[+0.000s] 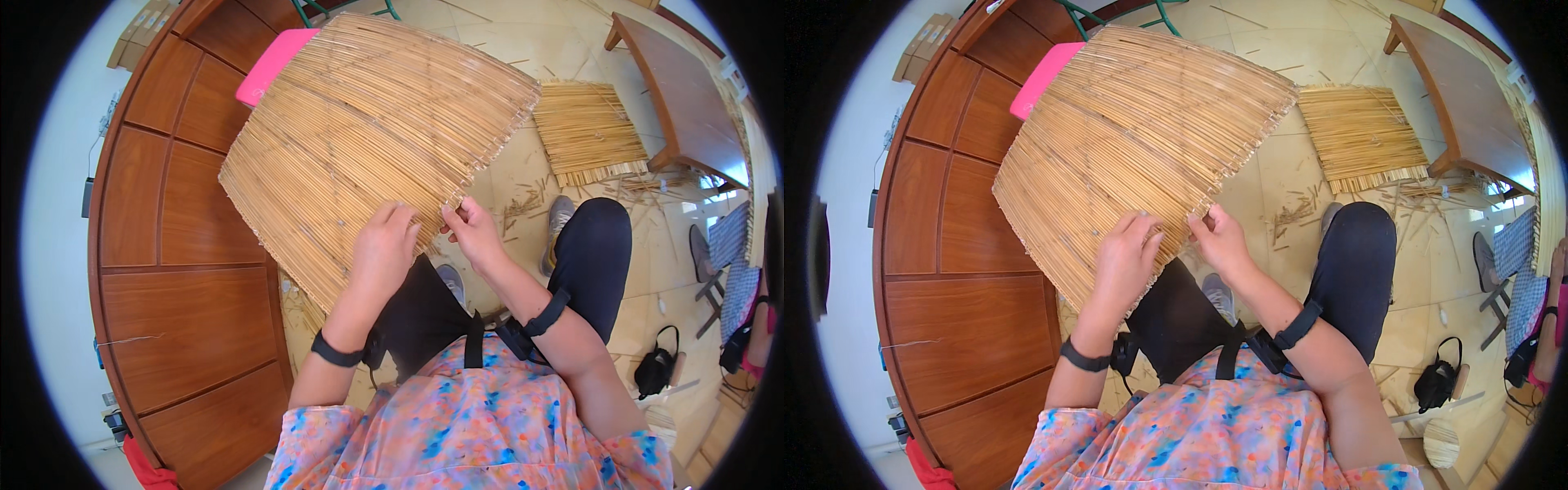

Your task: The person weaves thin straw rods together using a needle and thread, repeatedly pulling the thread through the gaps and turning the mat over to secure the structure.

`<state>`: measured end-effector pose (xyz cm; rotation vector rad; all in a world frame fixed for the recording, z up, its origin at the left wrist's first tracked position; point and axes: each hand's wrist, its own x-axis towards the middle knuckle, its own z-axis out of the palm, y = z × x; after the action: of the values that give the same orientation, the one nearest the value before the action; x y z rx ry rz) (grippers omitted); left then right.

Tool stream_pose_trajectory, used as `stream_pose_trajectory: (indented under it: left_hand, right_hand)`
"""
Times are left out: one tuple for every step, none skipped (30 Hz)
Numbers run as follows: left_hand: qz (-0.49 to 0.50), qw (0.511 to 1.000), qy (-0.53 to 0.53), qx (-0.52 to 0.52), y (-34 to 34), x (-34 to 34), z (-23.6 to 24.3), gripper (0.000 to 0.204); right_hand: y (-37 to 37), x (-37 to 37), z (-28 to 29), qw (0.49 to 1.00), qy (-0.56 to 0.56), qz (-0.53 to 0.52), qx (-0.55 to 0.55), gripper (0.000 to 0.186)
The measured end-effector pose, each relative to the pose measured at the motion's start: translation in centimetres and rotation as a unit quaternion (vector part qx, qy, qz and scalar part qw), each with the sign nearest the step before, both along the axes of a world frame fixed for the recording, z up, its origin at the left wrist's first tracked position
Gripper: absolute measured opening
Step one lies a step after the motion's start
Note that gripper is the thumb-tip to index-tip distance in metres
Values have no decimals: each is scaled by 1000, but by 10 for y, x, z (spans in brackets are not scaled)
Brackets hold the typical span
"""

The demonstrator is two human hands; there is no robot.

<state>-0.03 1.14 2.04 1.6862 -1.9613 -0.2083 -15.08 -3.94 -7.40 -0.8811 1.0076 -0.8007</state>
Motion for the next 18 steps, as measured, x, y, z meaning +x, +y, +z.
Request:
stream_pose_trajectory:
  left_hand:
    - [-9, 1000, -11, 18, -7, -1, -2, 17]
    - [-19, 999, -22, 35, -14, -3, -4, 16]
    - [-30, 998, -32, 52, -19, -4, -6, 15]
    - [-43, 997, -45, 47, -21, -5, -7, 15]
    - [-57, 996, -57, 42, -24, -6, -8, 14]
    - [-72, 994, -69, 36, -27, -7, -8, 13]
    - [-76, 993, -88, 33, -29, -8, -8, 12]
    - [-79, 991, -106, 30, -31, -9, -8, 12]
    - [-82, 989, -124, 26, -32, -9, -6, 11]
    - [-101, 984, -147, 30, -32, -10, -4, 9]
    - [-117, 978, -170, 33, -32, -11, -1, 7]
    - [-134, 971, -194, 34, -31, -12, 3, 5]
    - [-150, 973, -176, -7, -29, -14, 7, 8]
    - [-167, 972, -157, -49, -26, -16, 11, 10]
    - [-193, 968, -134, -91, -24, -18, 15, 13]
    - [-177, 970, -111, -128, -25, -19, 18, 11]
    - [-167, 970, -82, -158, -25, -20, 21, 9]
    - [-135, 974, -45, -176, -25, -22, 22, 8]
  right_hand:
    - [1, 1, -1, 1000, -19, -5, -14, 19]
    - [3, 1, -2, 999, -40, -12, -27, 20]
    - [4, 2, -4, 996, -70, -25, -48, 22]
    - [5, 4, -7, 995, -85, -29, -51, 22]
    - [5, 6, -10, 991, -109, -38, -65, 22]
    - [5, 8, -14, 987, -133, -42, -82, 22]
    - [5, 9, -17, 991, -84, -37, -96, 22]
    - [5, 10, -20, 993, -35, -25, -114, 21]
    - [4, 10, -22, 995, 23, -16, -97, 21]
    - [5, 11, -23, 995, -7, -20, -100, 21]
    - [6, 11, -23, 997, -28, -27, -70, 21]
    - [7, 11, -21, 997, -67, -27, -27, 21]
    - [7, 11, -19, 997, -36, -30, -53, 20]
    - [6, 10, -16, 997, -23, -28, -65, 20]
    - [5, 9, -12, 997, -24, -34, -65, 20]
    - [4, 9, -8, 997, 12, -27, -76, 20]
    - [3, 9, -4, 997, 33, -24, -69, 19]
    - [3, 7, 0, 997, 54, -11, -48, 19]
